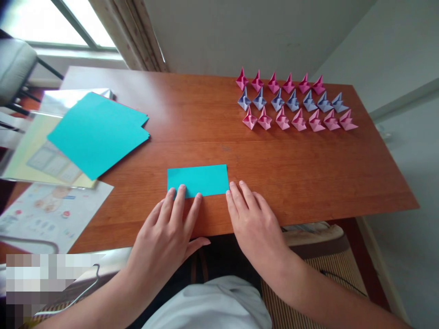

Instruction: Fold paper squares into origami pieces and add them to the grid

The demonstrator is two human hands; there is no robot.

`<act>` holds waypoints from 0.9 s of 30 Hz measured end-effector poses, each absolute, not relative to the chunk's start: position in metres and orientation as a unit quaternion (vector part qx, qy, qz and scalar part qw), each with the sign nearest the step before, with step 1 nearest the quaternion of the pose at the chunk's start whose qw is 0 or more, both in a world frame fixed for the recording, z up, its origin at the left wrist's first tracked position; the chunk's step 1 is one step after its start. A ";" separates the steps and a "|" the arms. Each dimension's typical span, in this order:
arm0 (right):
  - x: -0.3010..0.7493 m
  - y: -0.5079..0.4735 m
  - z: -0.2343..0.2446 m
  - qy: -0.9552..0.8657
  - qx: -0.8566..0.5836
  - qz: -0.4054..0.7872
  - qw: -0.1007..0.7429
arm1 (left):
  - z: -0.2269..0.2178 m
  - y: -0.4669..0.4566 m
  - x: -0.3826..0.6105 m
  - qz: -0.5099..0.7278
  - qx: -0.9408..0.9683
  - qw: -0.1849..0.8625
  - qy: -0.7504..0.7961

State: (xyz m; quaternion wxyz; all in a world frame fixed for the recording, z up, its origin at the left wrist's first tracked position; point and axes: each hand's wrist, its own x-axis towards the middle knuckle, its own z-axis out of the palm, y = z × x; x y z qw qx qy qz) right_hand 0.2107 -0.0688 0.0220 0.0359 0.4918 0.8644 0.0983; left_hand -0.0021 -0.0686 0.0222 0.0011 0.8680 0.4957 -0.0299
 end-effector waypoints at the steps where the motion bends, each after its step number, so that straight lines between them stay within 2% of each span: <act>1: 0.211 -0.069 0.022 0.864 0.492 0.099 0.036 | 0.022 -0.069 -0.006 -0.033 0.871 -0.005 0.490; 9: 0.211 -0.067 0.019 0.867 0.490 0.092 0.005 | 0.013 -0.080 -0.041 0.000 0.873 -0.056 0.485; 20: 0.217 -0.046 0.015 0.834 0.544 -0.005 -0.089 | -0.005 -0.087 -0.049 0.079 0.858 0.021 0.507; 27: 0.219 -0.022 0.012 0.908 0.410 0.015 -0.088 | -0.001 -0.075 -0.046 0.099 0.857 0.037 0.505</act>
